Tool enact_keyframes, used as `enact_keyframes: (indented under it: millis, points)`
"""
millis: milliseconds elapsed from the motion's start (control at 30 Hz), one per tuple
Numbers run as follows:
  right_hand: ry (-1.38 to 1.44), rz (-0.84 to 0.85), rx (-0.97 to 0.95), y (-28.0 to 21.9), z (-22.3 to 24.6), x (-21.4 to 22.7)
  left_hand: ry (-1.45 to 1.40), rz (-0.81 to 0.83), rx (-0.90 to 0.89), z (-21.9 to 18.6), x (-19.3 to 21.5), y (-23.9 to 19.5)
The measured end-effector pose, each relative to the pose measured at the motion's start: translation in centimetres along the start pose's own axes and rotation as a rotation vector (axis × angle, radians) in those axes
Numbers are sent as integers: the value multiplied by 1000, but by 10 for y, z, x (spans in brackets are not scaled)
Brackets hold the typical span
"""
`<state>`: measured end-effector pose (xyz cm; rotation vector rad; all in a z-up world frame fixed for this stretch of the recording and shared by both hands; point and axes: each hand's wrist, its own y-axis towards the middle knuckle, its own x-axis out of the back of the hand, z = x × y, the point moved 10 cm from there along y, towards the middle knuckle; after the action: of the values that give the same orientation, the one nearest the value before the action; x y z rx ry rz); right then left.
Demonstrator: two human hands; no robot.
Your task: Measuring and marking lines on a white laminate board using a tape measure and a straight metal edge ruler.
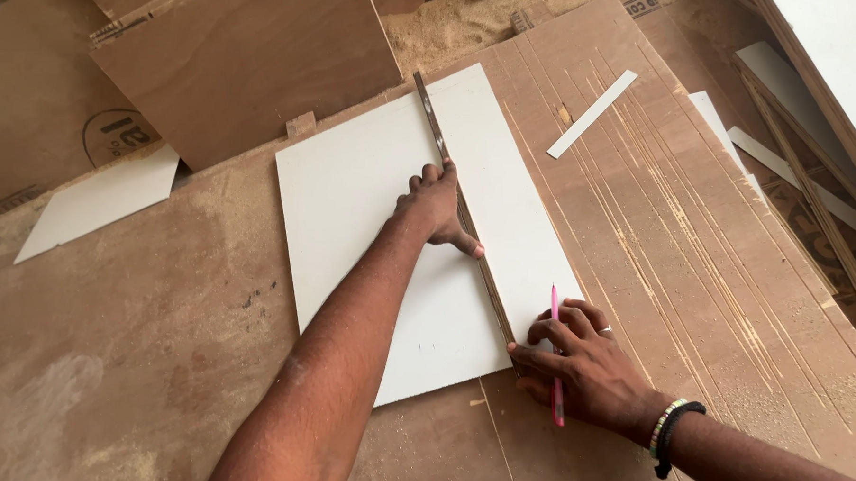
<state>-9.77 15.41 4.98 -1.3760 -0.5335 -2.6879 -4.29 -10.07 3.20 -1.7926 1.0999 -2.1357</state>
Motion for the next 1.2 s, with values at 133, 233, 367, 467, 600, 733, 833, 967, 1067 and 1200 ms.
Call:
enact_keyframes:
  millis: [133, 233, 367, 467, 600, 733, 833, 967, 1067, 1200]
  points:
    - [30, 5, -13, -2, -12, 4, 2, -28, -7, 0, 3, 2]
    - [184, -205, -30, 10, -23, 48, -10, -62, -18, 0, 8, 5]
    - [515, -113, -552, 8, -84, 41, -8, -78, -18, 1, 3, 9]
    - [571, -101, -584, 25, -70, 42, 9, -45, -1, 0, 1, 5]
    - [292, 86, -641, 33, -49, 51, 30, -47, 0, -1, 2, 4]
    - [251, 70, -466, 40, -36, 48, 33, -56, 2, 0, 1, 9]
    - [209, 123, -462, 42, -33, 44, 37, -59, 4, 0, -3, 13]
    - [214, 118, -376, 49, -24, 49, 60, -67, -10, -2, 0, 9]
    - [167, 368, -658, 39, -33, 37, 62, -75, -9, -1, -1, 11]
    - [212, 267, -576, 40, -41, 34, 40, -87, -18, -2, 1, 7]
